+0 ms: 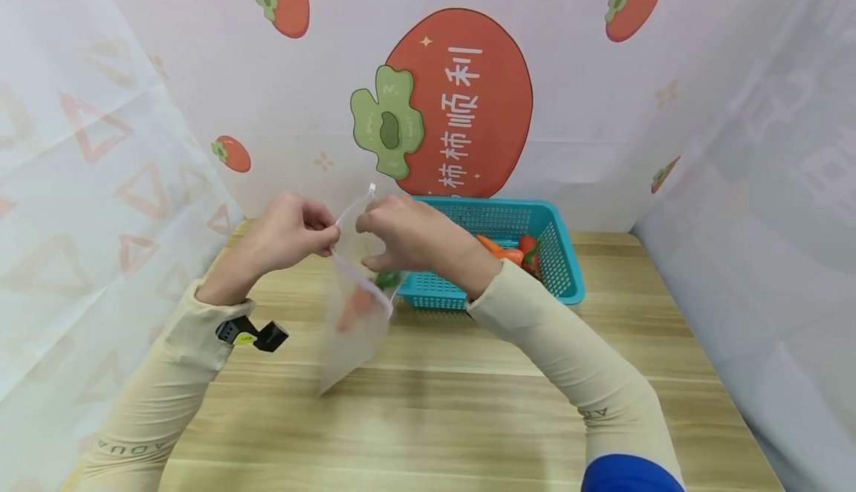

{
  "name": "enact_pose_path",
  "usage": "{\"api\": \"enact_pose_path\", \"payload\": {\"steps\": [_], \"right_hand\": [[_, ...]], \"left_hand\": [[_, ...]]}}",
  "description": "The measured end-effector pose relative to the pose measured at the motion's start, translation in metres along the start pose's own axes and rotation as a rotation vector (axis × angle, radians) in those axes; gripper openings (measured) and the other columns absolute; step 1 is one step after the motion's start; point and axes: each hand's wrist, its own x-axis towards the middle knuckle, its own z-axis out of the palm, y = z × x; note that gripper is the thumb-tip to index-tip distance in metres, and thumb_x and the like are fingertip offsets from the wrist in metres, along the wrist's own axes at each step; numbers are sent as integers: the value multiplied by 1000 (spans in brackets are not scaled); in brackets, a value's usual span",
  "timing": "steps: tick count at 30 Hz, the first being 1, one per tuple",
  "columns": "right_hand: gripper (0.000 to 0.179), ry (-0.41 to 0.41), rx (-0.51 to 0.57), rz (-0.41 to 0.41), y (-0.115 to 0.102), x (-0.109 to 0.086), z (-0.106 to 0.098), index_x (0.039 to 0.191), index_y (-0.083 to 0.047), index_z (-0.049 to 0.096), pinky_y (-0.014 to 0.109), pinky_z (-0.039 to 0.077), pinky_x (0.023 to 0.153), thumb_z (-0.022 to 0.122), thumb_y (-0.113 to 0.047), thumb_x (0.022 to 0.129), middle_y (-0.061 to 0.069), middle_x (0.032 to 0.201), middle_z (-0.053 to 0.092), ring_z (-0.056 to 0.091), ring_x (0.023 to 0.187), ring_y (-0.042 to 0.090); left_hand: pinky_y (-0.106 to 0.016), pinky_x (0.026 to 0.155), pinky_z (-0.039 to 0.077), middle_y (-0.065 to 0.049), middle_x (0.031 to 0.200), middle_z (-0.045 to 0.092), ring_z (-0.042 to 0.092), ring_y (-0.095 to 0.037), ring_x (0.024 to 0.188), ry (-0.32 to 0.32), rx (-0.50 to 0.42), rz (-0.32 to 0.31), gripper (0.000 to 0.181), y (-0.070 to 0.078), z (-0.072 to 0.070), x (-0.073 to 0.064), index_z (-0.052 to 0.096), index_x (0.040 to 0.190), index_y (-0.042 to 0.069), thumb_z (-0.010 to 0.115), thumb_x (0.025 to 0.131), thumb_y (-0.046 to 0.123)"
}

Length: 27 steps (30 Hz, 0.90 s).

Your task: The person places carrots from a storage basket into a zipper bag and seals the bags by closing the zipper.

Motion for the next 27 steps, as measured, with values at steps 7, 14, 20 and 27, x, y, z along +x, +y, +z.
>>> {"api": "enact_pose_path", "payload": {"steps": [7,14,20,27], "right_hand": [[30,40,30,25,10,-13,-14,116,-10,77,30,58,76,83,-26,91,2,104,74,67,88,15],[40,13,47,133,29,-32,-16,124,-9,77,39,62,95,85,-29,90,5,120,78,73,109,21],[46,-50,60,225,49,-54,-11,128,-5,75,44,62,98,86,-26,88,11,126,76,72,118,28],[48,-123,69,378,77,-83,-8,134,-2,70,52,60,100,82,-20,92,16,135,71,65,125,35]], "left_hand": [[-21,60,53,-1,66,75,73,-11,61,18,29,-1,20,-4,-6,-4,80,78,5,61,84,8],[-21,62,53,-2,67,76,73,-10,61,4,15,-12,21,-7,-5,-6,80,80,4,60,83,8],[-22,62,53,-3,69,77,74,-12,63,-1,17,-28,20,-9,-4,-7,80,80,5,61,84,8],[-23,64,56,-3,68,76,74,-13,63,-17,13,-28,20,-9,-3,-7,81,81,5,61,85,8]]}}
